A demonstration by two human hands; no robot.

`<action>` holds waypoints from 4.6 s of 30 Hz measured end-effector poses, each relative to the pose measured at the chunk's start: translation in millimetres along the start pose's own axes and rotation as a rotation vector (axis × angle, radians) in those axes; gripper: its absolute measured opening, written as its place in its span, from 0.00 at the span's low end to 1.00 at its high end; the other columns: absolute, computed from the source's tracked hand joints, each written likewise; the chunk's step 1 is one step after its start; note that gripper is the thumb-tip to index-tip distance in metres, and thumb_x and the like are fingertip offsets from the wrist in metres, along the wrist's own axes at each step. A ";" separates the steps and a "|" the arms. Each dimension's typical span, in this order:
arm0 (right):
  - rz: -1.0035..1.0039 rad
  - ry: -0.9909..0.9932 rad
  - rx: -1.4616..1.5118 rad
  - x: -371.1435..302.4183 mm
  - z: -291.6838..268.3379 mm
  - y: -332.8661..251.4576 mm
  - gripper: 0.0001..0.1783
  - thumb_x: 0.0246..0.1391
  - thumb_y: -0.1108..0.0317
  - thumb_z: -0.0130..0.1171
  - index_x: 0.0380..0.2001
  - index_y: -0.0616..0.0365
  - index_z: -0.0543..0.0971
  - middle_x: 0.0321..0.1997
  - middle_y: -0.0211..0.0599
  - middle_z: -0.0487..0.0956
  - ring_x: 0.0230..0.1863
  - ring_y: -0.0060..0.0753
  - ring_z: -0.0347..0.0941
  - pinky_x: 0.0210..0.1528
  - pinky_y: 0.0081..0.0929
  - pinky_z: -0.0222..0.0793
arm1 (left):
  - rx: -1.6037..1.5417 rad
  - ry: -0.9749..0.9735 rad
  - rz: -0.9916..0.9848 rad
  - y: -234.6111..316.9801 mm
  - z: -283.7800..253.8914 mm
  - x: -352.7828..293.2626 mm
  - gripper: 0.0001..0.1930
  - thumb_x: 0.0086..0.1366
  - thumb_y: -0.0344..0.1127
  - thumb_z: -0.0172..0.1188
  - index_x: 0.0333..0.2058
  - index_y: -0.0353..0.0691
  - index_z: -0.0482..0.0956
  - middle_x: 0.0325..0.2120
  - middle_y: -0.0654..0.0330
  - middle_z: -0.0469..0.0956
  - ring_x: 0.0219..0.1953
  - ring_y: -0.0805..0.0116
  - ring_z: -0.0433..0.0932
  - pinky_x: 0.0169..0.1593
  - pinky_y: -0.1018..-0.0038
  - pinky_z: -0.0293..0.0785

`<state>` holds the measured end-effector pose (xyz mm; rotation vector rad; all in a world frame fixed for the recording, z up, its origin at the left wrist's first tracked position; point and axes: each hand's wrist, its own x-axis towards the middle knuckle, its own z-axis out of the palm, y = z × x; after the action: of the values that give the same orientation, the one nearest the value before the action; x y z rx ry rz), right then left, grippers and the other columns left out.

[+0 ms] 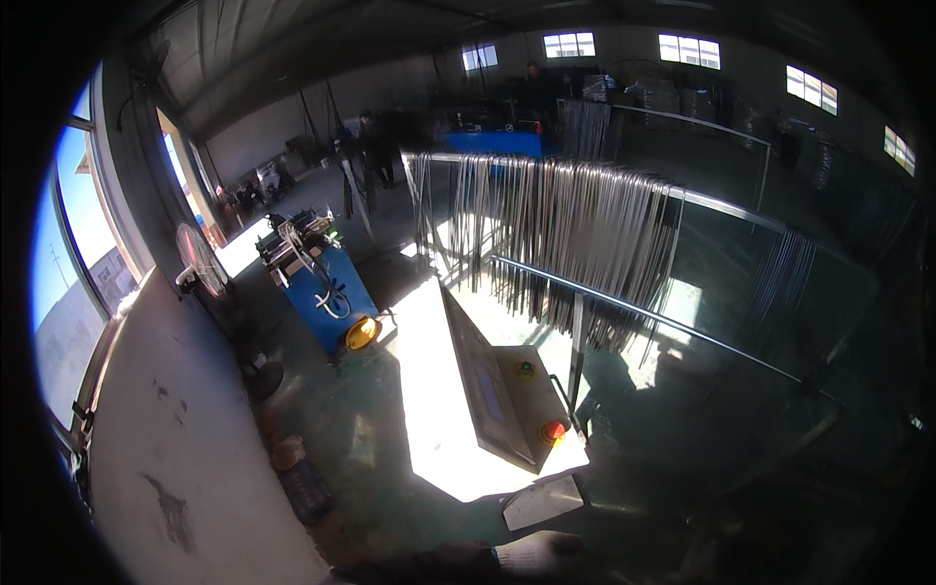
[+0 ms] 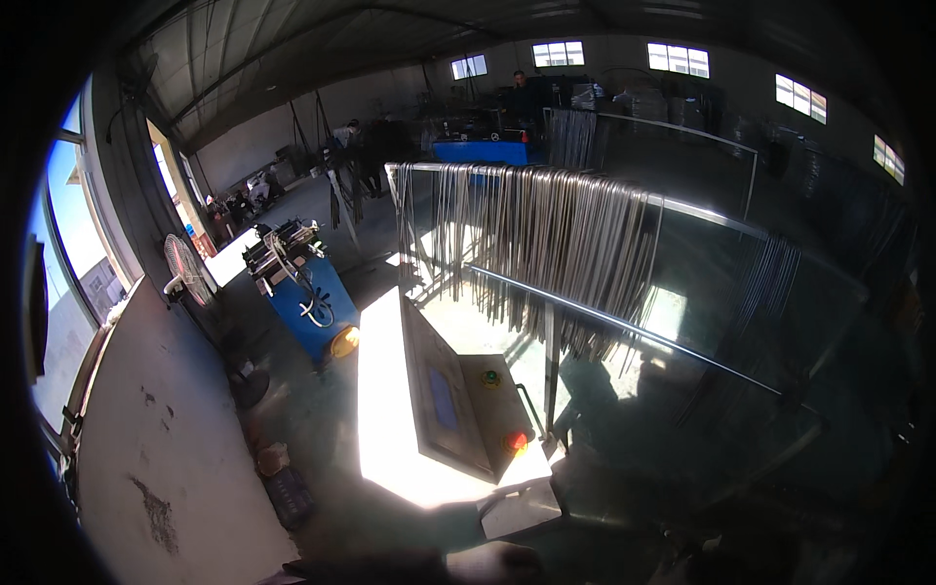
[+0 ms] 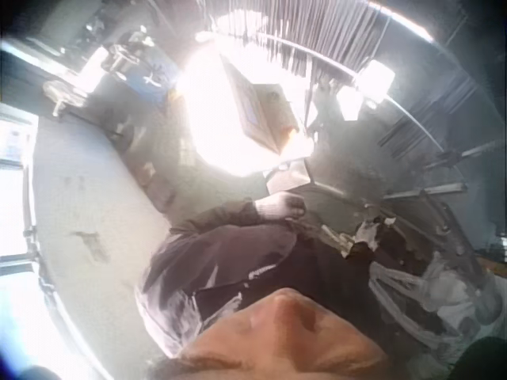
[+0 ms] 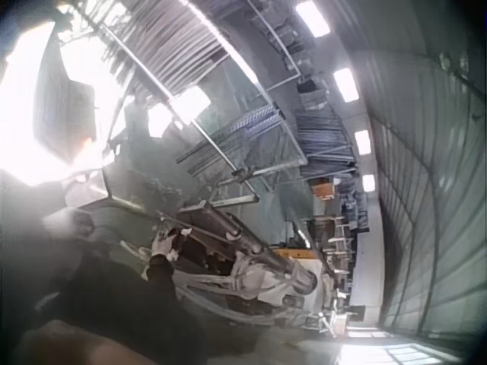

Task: The person measures and bends metal rods using a manual bending jig, then operates a hydraulic bending machine to form curved rods. They repeatedly load rods into the machine, adjust clamps, and stack finished pieces.

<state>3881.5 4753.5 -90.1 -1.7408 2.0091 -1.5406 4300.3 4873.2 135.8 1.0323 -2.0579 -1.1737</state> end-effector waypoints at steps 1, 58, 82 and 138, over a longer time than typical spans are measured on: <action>0.044 -0.145 -0.018 -20.1 15.6 -22.6 0.26 0.80 0.52 0.63 0.63 0.66 0.86 0.56 0.58 0.90 0.59 0.50 0.88 0.62 0.47 0.83 | -0.029 0.010 -0.197 -3.7 -19.8 -24.4 0.16 0.80 0.44 0.66 0.53 0.36 0.88 0.48 0.47 0.90 0.53 0.48 0.89 0.60 0.56 0.84; 0.850 0.382 0.778 99.7 775.4 -764.1 0.26 0.79 0.55 0.70 0.66 0.63 0.78 0.47 0.38 0.83 0.41 0.32 0.84 0.46 0.32 0.87 | -0.269 -0.409 -0.034 -512.1 -910.9 87.6 0.12 0.82 0.40 0.66 0.50 0.35 0.84 0.38 0.57 0.89 0.38 0.66 0.89 0.44 0.66 0.86; 1.266 0.902 0.392 252.3 851.7 -747.9 0.20 0.74 0.56 0.72 0.48 0.67 0.85 0.29 0.35 0.83 0.30 0.29 0.78 0.35 0.34 0.74 | -0.567 -1.339 -0.421 -633.7 -822.8 513.6 0.20 0.91 0.49 0.54 0.55 0.35 0.82 0.39 0.58 0.88 0.44 0.69 0.87 0.56 0.71 0.83; 1.327 0.663 -0.863 506.6 379.2 -246.6 0.43 0.51 0.56 0.85 0.63 0.69 0.77 0.45 0.55 0.86 0.47 0.65 0.85 0.49 0.56 0.83 | 0.715 -0.812 1.327 -232.7 -18.1 1241.7 0.12 0.77 0.47 0.63 0.46 0.47 0.88 0.39 0.55 0.89 0.50 0.48 0.85 0.59 0.48 0.77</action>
<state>4107.3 4162.9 157.9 0.4847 3.2015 -0.7489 3707.4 3761.1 46.1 -0.8155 -2.9492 -0.0656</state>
